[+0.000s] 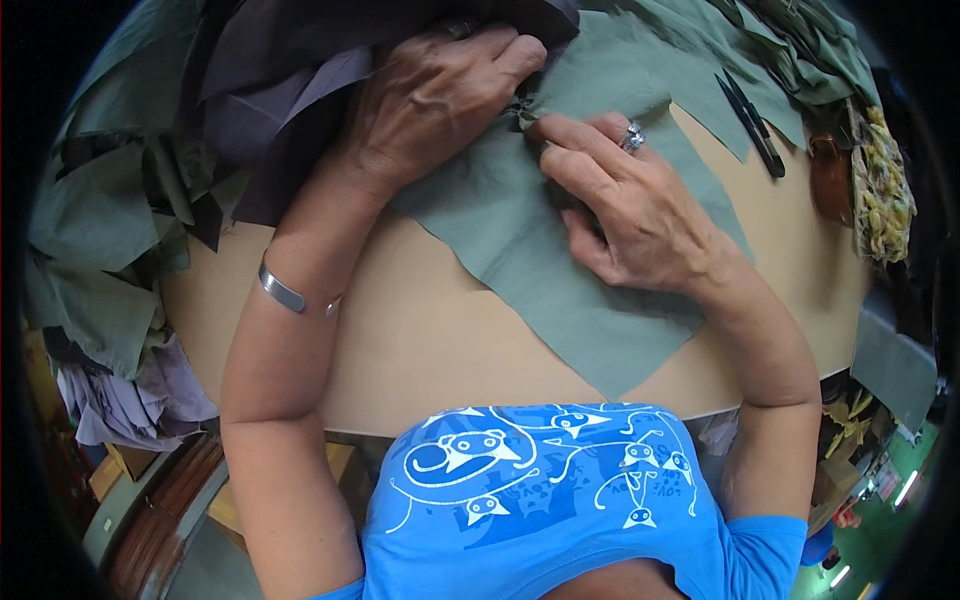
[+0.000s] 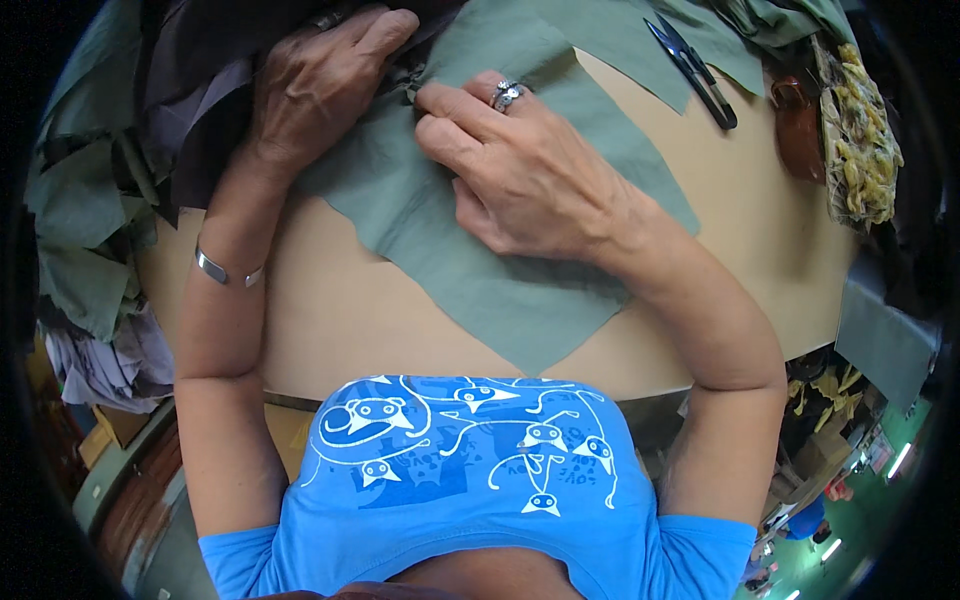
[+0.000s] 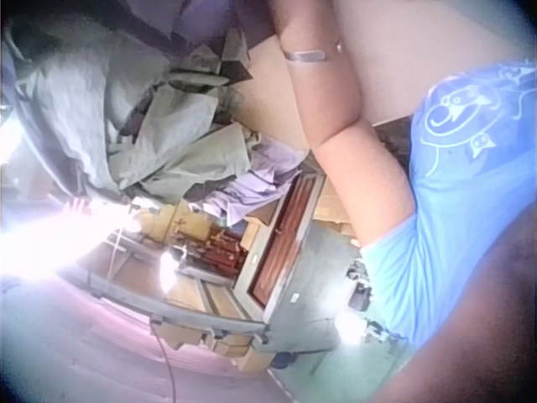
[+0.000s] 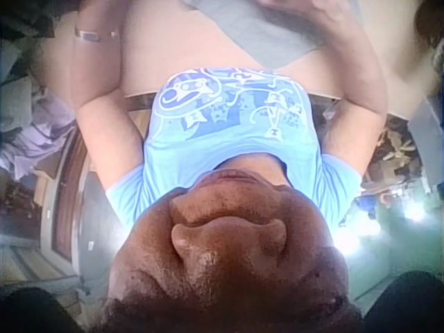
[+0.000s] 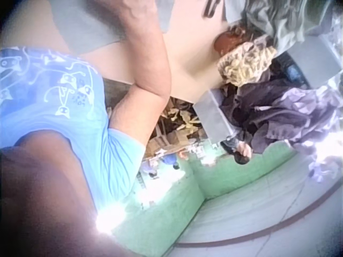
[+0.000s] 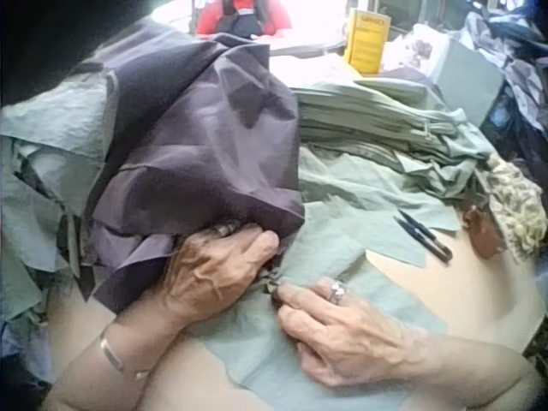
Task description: The person aligns and flattens fabric pieces by hand, trims edges and threads using thread snips, and spreads the garment open on the table.
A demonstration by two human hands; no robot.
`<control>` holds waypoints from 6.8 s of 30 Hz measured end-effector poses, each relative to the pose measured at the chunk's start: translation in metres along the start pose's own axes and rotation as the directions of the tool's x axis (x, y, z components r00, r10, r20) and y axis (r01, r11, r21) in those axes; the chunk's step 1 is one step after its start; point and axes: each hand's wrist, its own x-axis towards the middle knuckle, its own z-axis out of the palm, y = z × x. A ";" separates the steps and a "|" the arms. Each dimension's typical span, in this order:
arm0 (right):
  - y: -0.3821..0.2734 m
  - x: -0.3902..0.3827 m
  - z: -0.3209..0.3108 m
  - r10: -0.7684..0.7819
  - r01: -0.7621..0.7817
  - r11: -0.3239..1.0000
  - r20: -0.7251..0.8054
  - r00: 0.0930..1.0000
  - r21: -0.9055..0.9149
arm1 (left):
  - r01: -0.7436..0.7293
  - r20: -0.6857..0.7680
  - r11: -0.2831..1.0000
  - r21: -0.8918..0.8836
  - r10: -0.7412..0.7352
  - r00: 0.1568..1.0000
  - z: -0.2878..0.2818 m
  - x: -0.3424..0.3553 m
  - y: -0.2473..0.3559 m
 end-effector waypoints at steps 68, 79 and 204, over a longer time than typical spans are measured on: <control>-0.010 0.018 0.000 -0.060 0.090 0.967 0.127 0.990 -0.239 | -0.073 -0.063 0.991 0.109 0.080 0.995 0.013 -0.009 -0.013; -0.005 0.050 -0.004 0.056 0.005 0.973 0.258 0.965 -0.230 | -0.070 -0.029 0.991 0.116 0.074 0.997 0.007 -0.006 -0.012; 0.057 0.011 -0.093 0.911 0.052 0.255 -0.258 0.323 0.965 | 0.089 -0.384 0.476 -0.875 -0.793 0.474 -0.140 -0.046 -0.060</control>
